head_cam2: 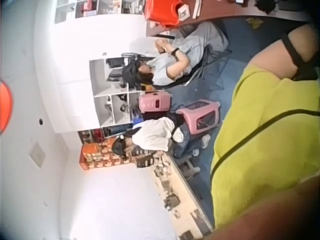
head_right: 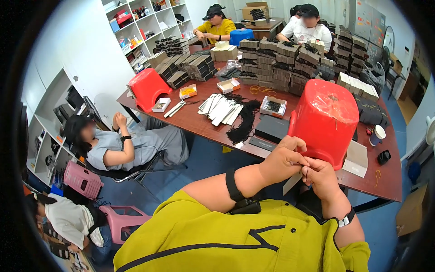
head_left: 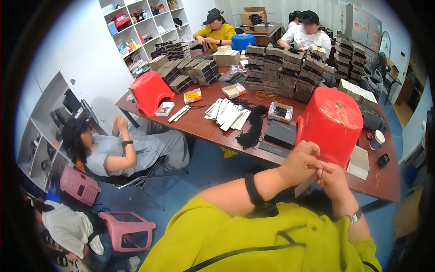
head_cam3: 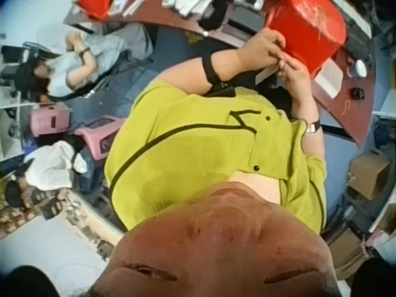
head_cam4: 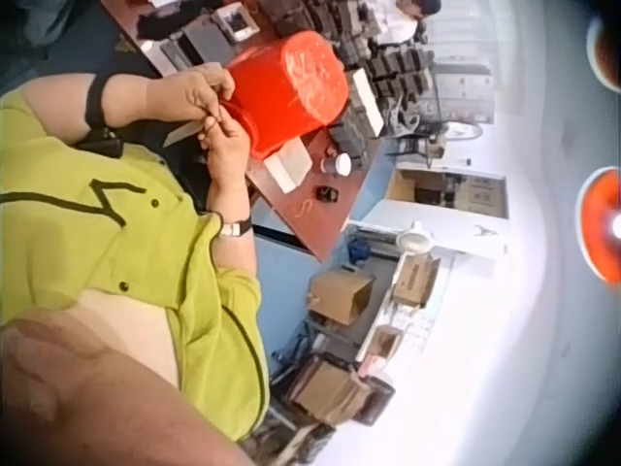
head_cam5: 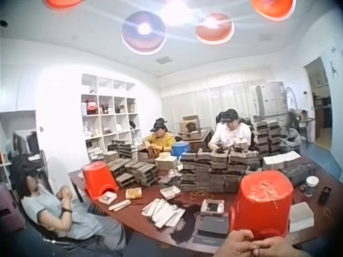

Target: The recorder is shown assembling small white and black rectangular components, possibly housing for electronics or sensors, by inserting internal pieces and snapping the outer shells together.

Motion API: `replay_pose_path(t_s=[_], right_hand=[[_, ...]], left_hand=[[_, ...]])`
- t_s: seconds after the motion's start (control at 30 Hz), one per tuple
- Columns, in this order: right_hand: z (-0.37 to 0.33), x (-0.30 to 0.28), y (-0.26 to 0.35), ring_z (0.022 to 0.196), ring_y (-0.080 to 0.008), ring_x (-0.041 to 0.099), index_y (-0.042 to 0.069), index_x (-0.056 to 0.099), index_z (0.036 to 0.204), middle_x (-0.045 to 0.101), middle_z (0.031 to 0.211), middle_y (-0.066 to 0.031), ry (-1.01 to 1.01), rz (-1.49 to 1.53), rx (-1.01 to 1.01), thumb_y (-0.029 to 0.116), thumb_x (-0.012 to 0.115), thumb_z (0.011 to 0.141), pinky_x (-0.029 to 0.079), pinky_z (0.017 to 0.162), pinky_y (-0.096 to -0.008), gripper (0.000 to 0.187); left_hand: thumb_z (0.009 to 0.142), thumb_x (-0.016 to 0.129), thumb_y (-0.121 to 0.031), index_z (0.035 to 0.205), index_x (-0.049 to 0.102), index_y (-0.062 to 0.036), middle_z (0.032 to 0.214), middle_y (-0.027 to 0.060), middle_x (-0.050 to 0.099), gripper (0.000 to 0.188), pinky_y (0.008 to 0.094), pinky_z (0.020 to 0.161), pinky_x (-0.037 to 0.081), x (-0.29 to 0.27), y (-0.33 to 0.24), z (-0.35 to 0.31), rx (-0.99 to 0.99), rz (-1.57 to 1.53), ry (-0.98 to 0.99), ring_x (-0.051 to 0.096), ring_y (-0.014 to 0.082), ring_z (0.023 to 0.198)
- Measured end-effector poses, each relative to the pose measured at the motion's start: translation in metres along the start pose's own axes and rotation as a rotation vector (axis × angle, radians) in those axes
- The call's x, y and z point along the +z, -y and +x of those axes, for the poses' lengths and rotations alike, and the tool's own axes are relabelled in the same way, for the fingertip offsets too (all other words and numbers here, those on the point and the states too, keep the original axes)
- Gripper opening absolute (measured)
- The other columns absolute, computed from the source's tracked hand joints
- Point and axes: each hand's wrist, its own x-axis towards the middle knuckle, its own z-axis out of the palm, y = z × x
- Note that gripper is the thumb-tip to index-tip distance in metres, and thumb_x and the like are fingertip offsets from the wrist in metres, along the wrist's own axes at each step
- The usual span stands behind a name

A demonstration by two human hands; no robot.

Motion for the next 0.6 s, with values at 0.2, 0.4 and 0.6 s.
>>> replay_pose_path(t_s=[0.2,0.4,0.6], right_hand=[[-0.002,0.000,0.007,0.059,-0.0115,0.055,-0.002,0.061,0.091,0.058,0.073,-0.0039,0.123,-0.052,-0.024,0.006,0.057,0.086,0.044,0.054,-0.0221,0.010],[-0.005,-0.002,-0.009,0.058,-0.0151,0.056,-0.003,0.060,0.087,0.058,0.070,-0.0068,0.003,0.200,-0.090,0.004,0.052,0.085,0.048,0.056,-0.0247,0.012],[-0.003,-0.011,-0.003,0.066,-0.0124,0.061,0.000,0.058,0.098,0.064,0.085,-0.0066,-0.218,0.190,-0.237,0.016,0.051,0.093,0.050,0.061,-0.0228,0.018]], left_hand=[[0.066,0.072,-0.007,0.094,0.068,-0.0089,0.124,0.0097,0.054,0.029,0.0366,0.086,0.042,0.009,0.000,-0.002,0.239,0.111,-0.003,0.057,0.0266,0.096],[0.072,0.067,-0.002,0.122,0.055,-0.0077,0.131,0.0128,0.047,0.052,0.0331,0.084,0.045,0.017,0.005,-0.003,0.239,0.058,0.050,0.057,0.0225,0.098],[0.081,0.063,-0.005,0.146,0.011,-0.0087,0.115,0.0082,0.050,0.083,0.0302,0.091,0.040,0.010,-0.009,-0.004,-0.366,-0.525,0.422,0.051,0.0151,0.102]])
